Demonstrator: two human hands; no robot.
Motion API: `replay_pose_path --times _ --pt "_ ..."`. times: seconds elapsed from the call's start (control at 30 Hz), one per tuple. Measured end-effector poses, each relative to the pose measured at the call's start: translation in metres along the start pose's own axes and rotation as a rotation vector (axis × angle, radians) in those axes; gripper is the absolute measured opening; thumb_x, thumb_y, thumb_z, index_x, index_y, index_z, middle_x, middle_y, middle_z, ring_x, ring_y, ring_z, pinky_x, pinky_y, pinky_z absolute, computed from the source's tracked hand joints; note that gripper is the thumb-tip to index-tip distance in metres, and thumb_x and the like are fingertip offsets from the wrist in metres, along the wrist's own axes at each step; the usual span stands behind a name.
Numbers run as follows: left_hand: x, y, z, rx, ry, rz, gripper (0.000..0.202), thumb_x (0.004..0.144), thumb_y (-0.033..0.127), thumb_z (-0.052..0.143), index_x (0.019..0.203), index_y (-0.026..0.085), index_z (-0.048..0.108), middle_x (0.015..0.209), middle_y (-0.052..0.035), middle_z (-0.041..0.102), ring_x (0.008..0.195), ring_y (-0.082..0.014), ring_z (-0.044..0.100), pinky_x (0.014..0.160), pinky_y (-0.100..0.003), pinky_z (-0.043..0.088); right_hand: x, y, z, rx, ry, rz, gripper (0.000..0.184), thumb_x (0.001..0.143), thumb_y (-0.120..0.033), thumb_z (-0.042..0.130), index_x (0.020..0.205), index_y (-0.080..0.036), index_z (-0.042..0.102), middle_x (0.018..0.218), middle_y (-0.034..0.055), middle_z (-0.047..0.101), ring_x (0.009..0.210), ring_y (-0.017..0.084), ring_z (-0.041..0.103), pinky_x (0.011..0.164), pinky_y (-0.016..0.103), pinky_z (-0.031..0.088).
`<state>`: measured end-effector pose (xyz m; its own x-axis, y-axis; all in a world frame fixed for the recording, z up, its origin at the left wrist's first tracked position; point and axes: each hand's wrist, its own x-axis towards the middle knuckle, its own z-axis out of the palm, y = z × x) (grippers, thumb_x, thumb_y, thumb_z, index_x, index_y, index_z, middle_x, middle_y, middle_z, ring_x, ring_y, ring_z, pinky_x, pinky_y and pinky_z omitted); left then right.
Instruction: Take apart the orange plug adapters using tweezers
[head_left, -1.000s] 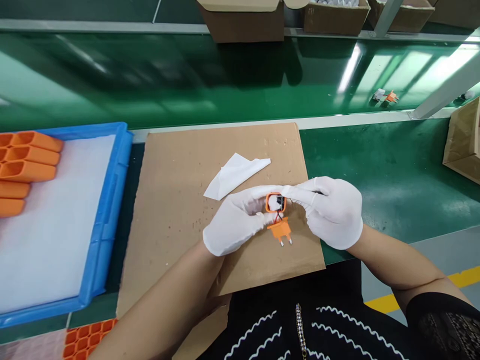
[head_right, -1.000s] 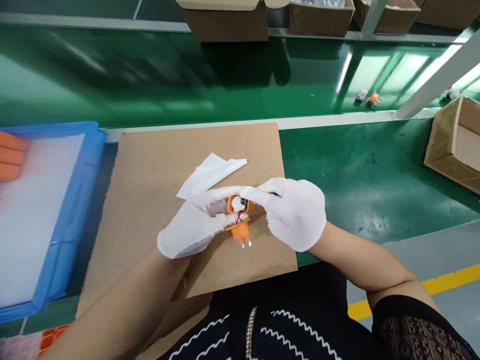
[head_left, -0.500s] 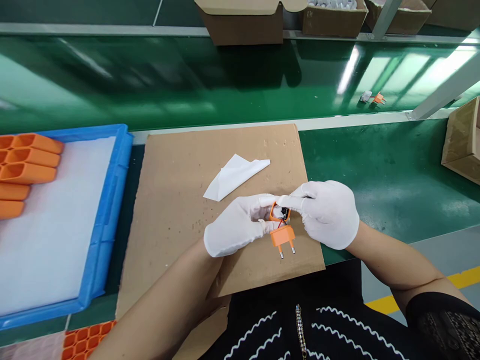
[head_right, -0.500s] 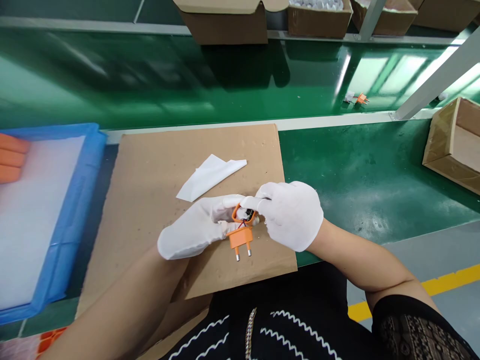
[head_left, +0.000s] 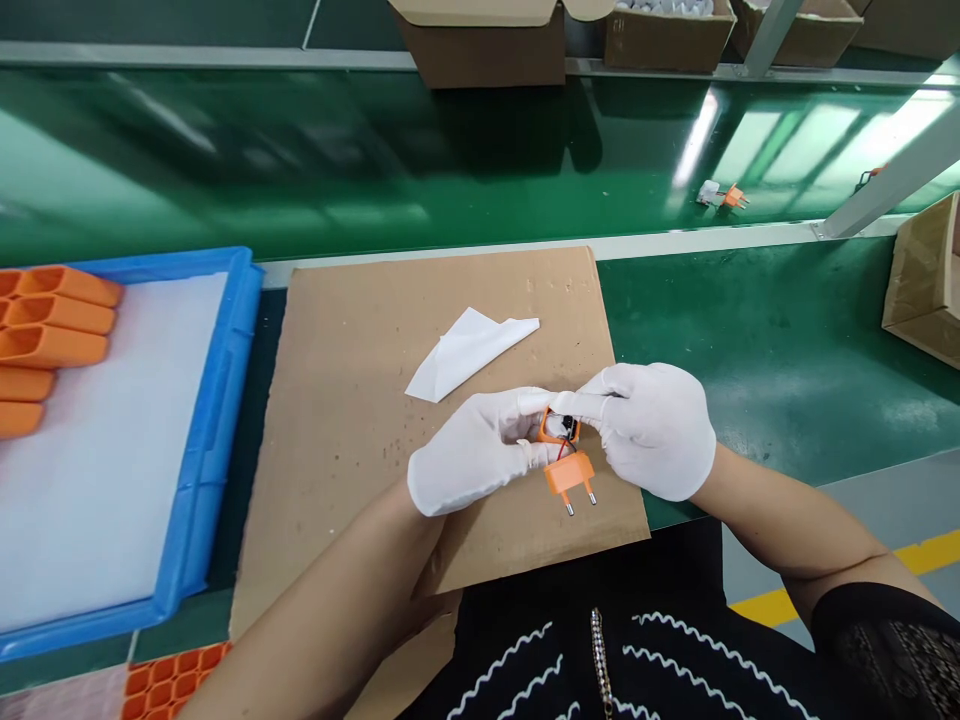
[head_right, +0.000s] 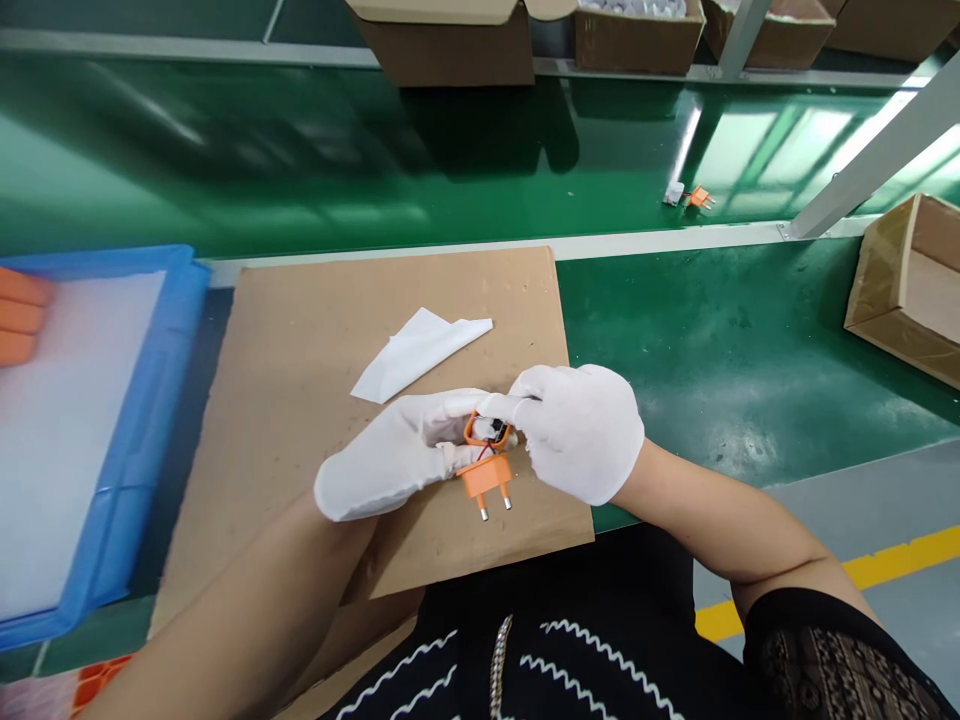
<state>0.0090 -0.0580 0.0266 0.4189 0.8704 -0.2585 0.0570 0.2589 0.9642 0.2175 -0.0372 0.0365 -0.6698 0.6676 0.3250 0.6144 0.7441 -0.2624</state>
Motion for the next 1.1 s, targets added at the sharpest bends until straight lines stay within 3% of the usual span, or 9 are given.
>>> replay_pose_path --times 0.27,0.47,0.6,0.77,0.9,0.97,1.1 --pt "0.0 -0.001 0.0 0.002 0.001 0.009 0.023 0.071 0.033 0.085 0.079 0.016 0.072 0.078 -0.0045 0.063 0.072 -0.0165 0.059 0.069 -0.032 0.055 0.001 -0.002 -0.001 -0.034 -0.049 0.036 0.05 0.077 -0.005 0.055 0.111 -0.034 0.077 0.088 -0.0039 0.074 0.064 0.012 0.054 0.056 0.03 0.029" --pt "-0.001 -0.006 -0.003 -0.014 0.025 0.016 0.03 0.071 0.031 0.085 0.098 0.02 0.077 0.095 -0.009 0.071 0.083 -0.0214 0.065 0.077 -0.036 0.058 -0.001 0.003 0.007 -0.085 0.125 0.183 0.037 0.086 -0.011 0.057 0.108 -0.033 0.078 0.09 -0.0032 0.075 0.068 0.012 0.06 0.054 0.029 0.031" --pt "-0.002 -0.012 -0.004 -0.046 0.067 0.013 0.048 0.074 0.033 0.082 0.12 0.021 0.073 0.106 -0.012 0.074 0.091 -0.0238 0.068 0.081 -0.038 0.06 0.001 0.006 0.014 0.068 0.242 0.272 0.027 0.094 -0.018 0.058 0.105 -0.03 0.079 0.088 -0.001 0.074 0.075 0.012 0.064 0.059 0.026 0.041" --pt "-0.001 -0.019 -0.004 0.088 0.189 0.103 0.065 0.074 0.035 0.08 0.136 0.025 0.063 0.109 -0.0101 0.075 0.092 -0.0226 0.066 0.086 -0.039 0.059 0.004 0.006 0.014 0.205 0.331 0.212 0.025 0.096 -0.018 0.057 0.104 -0.026 0.079 0.086 0.0005 0.073 0.081 0.011 0.065 0.065 0.023 0.046" --pt "0.0 -0.018 -0.003 0.164 0.218 0.124 0.074 0.072 0.037 0.08 0.141 0.022 0.057 0.101 -0.0091 0.077 0.091 -0.0239 0.069 0.092 -0.042 0.057 0.003 0.006 0.01 0.033 0.144 0.059 0.041 0.085 -0.008 0.057 0.111 -0.031 0.077 0.087 -0.0022 0.074 0.07 0.011 0.061 0.057 0.027 0.036" --pt "0.0 -0.015 -0.004 0.181 0.214 0.107 0.073 0.073 0.04 0.079 0.139 0.02 0.057 0.101 -0.01 0.077 0.091 -0.0257 0.071 0.093 -0.044 0.057 0.003 0.005 0.008 -0.09 0.051 0.051 0.046 0.079 -0.006 0.057 0.112 -0.032 0.076 0.087 -0.0031 0.074 0.066 0.011 0.058 0.056 0.029 0.031" --pt "0.0 -0.012 -0.005 0.208 0.209 0.065 0.074 0.073 0.044 0.078 0.138 0.018 0.057 0.099 -0.0102 0.077 0.091 -0.0278 0.072 0.091 -0.047 0.057 0.002 0.004 0.007 -0.172 0.076 0.111 0.043 0.08 -0.011 0.058 0.112 -0.033 0.075 0.089 -0.0033 0.076 0.069 0.013 0.059 0.057 0.03 0.029"
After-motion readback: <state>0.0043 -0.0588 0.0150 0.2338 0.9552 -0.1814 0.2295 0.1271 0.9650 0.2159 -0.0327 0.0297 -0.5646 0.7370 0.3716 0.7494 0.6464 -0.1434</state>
